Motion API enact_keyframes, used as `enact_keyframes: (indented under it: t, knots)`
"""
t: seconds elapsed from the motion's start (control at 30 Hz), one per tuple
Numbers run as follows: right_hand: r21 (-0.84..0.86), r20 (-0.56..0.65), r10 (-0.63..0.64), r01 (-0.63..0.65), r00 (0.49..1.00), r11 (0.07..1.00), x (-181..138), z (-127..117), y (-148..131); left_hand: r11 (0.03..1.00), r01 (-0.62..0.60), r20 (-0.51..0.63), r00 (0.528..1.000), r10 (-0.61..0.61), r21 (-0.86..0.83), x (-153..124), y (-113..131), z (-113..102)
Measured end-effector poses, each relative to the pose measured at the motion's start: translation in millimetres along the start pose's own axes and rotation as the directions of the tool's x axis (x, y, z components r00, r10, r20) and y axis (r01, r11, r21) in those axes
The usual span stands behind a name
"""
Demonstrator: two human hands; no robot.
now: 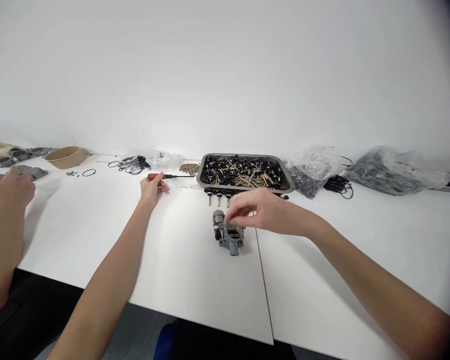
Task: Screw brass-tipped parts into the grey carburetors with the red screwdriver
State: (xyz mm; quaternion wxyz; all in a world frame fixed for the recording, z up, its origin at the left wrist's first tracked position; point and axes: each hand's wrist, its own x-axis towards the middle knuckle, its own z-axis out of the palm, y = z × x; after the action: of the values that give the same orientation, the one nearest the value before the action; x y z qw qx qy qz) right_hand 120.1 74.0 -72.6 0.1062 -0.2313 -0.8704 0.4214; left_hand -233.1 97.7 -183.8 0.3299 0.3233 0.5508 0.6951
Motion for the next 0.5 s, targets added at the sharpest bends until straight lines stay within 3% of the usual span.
enact_keyframes:
  t: [0.1, 0.5]
  knots:
    - [-0.11, 0.038, -0.034, 0.038, 0.999, 0.993, -1.5, 0.8, 2.4, 1.0, -0.002, -0.008, 1.0, 0.002, 0.019, 1.2, -0.8, -0.4]
    - [-0.163, 0.111, -0.018, 0.036, 0.994, 0.986, -0.7, 5.7, 6.7, 0.999, -0.013, 0.0, 1.0, 0.013, 0.042, 2.0, -0.2, 0.0]
